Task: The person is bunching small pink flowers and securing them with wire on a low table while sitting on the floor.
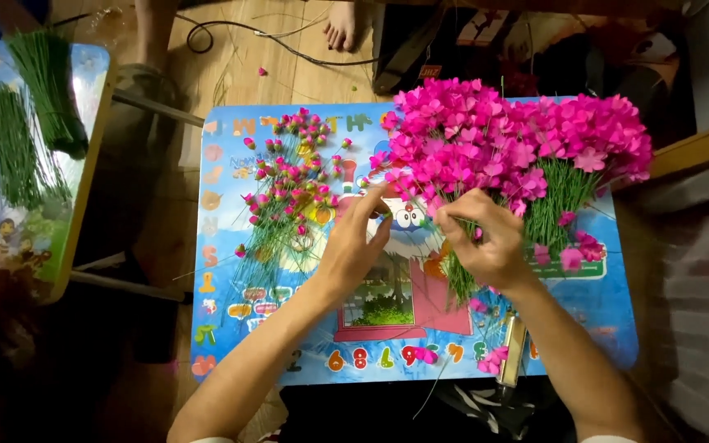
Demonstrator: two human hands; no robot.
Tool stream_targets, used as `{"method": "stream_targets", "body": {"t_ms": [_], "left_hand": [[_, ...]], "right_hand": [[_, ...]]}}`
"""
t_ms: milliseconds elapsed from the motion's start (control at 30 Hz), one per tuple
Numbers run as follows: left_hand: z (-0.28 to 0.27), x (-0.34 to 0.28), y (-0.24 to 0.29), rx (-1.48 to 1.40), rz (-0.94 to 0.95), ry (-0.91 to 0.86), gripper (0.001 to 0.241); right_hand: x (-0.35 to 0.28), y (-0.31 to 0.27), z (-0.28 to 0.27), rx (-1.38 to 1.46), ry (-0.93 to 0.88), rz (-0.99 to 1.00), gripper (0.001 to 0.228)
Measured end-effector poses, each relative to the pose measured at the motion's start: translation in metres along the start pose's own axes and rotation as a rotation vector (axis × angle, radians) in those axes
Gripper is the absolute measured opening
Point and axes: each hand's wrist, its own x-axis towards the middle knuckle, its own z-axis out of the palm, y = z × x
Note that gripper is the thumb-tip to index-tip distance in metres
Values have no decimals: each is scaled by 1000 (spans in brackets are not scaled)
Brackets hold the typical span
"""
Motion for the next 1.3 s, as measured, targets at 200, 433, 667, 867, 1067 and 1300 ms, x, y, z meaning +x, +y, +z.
{"method": "stream_targets", "body": {"t_ms": [200, 433, 667, 867, 1067, 1300], "left_hand": [[0, 2, 0, -19, 52, 128, 70], [-4, 7, 7, 96, 118, 174, 69], [-5, 10, 7, 282, 219, 226, 58], [-11, 15, 16, 323, 254, 216, 49], [-14, 18, 25, 446, 266, 230, 45], [-11, 11, 27, 12, 163, 100, 46]], "right_hand": [[-4, -4, 4, -31, 7, -119, 4], [-8, -2, 15, -143, -33, -202, 4], [-1, -9, 15, -260, -61, -304, 3], [3, -17, 16, -375, -43, -483, 3], [-4, -15, 24, -425, -55, -474, 6], [2, -11, 19, -442, -136, -413, 21]]}}
